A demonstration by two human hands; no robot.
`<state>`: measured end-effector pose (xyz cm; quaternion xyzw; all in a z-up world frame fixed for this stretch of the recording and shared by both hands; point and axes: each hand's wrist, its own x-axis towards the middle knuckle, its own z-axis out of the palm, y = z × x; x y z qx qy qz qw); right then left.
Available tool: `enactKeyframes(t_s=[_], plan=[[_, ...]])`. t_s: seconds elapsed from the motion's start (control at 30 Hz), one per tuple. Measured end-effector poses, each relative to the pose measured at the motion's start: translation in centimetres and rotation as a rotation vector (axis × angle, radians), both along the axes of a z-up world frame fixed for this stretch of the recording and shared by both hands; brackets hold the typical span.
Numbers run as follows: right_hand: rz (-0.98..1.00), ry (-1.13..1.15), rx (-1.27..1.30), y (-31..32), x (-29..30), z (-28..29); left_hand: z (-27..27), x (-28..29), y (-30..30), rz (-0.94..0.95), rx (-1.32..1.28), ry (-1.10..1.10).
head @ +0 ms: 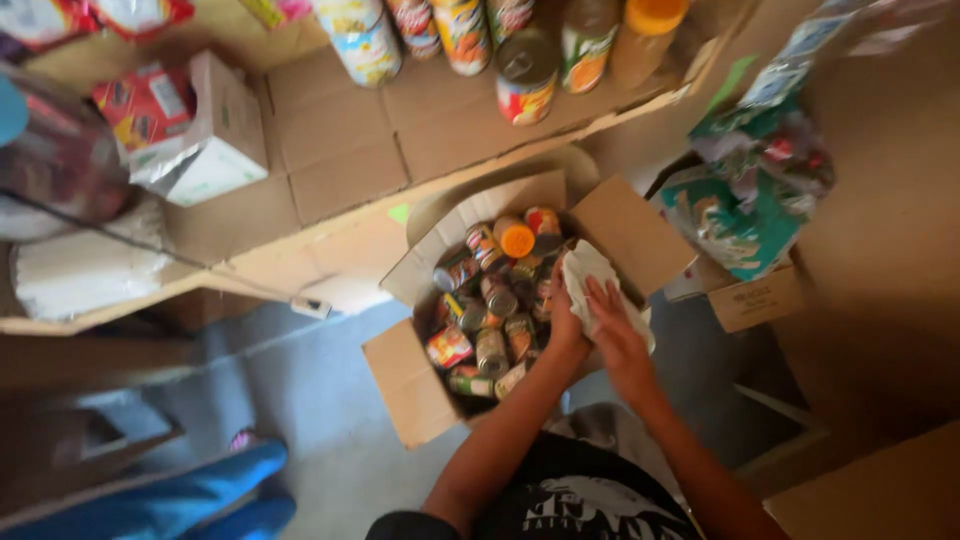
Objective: Cleaning and organizing various canned goods from a cardboard box onto store shelves.
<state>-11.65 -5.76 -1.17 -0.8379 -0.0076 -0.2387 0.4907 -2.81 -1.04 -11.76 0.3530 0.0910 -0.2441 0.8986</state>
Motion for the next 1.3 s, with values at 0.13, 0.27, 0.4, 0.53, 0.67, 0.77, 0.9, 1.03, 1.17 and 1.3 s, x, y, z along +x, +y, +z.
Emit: enactKeyframes(t_s=[0.13, 0.27, 0.4, 0.53, 0.67, 0.77, 0.9, 1.03, 1.17, 1.3], plan=[[-0.34, 0.311, 0.756, -2.3, 0.8, -2.8, 1.1, -2.9, -0.5, -0.106, 0.094, 0.039], [-0.246, 0.366, 1.072, -3.7, 2.6, -1.9, 6.6, -3.2, 0.6, -0.233, 0.386, -0.094], [-0.215, 0.685, 1.118, -4.2, 3.0, -3.4, 7.1, -2.5, 1.6, -0.301, 1.178, -0.484], [-0.182, 0.391, 1.056, -4.0, 3.7, -6.4, 9.1, 0.7, 3.3, -0.045, 1.463, -0.969], [-0.122, 0.297, 1.181, -5.1, 5.2, -4.8, 9.0, 4.6, 5.6, -0.027, 1.161, -1.021], [-0.083, 0.223, 1.249, -7.0, 6.5, -3.1, 8.5, 5.6, 6.9, -0.041, 0.898, -0.868], [-0.011, 0.14, 1.351, -6.9, 8.4, -2.6, 7.9, 4.8, 6.2, -0.236, 0.469, -0.676], [-0.111, 0.232, 1.204, -5.9, 10.6, -4.4, 11.7, 4.8, 5.4, -0.364, 0.595, -0.631], [-0.354, 0.274, 0.74, -6.0, 11.5, -5.3, 8.8, 4.5, 5.3, -0.243, 0.417, -0.475], [-0.678, 0.66, 0.575, -8.5, 11.7, -6.9, 7.4, 5.5, 7.7, -0.223, 0.435, -0.385]])
